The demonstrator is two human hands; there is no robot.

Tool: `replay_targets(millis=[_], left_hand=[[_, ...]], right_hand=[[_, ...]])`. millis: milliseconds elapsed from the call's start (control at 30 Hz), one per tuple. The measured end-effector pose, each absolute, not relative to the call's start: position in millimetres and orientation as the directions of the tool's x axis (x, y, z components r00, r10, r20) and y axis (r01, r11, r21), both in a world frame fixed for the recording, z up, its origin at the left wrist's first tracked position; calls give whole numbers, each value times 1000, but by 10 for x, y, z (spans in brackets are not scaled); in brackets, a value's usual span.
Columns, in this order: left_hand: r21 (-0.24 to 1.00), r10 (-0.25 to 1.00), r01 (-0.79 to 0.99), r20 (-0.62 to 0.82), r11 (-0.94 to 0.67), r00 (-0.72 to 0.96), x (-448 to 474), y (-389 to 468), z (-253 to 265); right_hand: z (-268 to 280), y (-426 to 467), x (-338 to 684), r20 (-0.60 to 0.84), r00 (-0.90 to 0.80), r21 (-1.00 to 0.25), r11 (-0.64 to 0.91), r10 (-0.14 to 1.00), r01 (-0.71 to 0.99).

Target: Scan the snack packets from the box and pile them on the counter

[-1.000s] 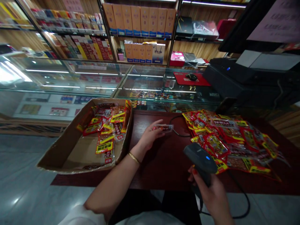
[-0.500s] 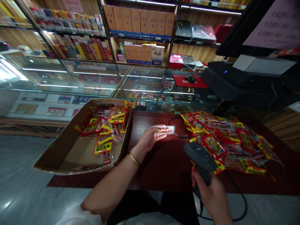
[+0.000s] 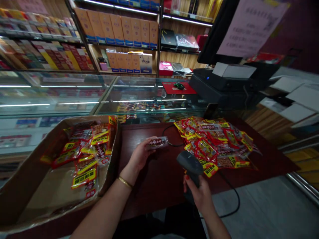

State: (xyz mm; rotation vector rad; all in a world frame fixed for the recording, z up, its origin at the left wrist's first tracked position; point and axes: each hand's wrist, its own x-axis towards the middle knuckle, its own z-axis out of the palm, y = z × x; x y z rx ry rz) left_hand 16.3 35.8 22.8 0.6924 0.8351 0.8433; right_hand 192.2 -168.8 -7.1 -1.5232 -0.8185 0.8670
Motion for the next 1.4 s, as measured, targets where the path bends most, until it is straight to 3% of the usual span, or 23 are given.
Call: replay_targets(millis=[333,667,767,867,1000,1133,1233,1400], left_hand=[[895,887,-230,-286,383,363,207,389,213],[815,888,-357,-388,456,248,351,295,259],[783,845,-348,-397,515,358,608,319,403],[780,776,-320,-310,538,550,1063,421,657],[734,613,-285,-219,616,759,1935,641,981],[712,471,-88,-363,697,804,2609,788,1135],[743,520,-39,-429,669,738,2511,757,1182],[877,768,-252,-183,410,613,1194,351,1252]], right_hand=[[-104,-1656,1919,-25,349,-996,9,937,-94],[-144,-1702,1937,-13,322,-989,35,947,-143],[-188,-1702,1941,-25,330,-985,33,944,-168],[-263,-1719,1934,-50,358,-979,25,933,-201],[-333,-1739,1904,-83,398,-966,25,914,-259],[-341,-1731,1882,-97,399,-960,20,912,-279],[-319,-1717,1885,-110,408,-963,5,906,-271],[-263,-1746,1915,-129,384,-972,-40,914,-232]])
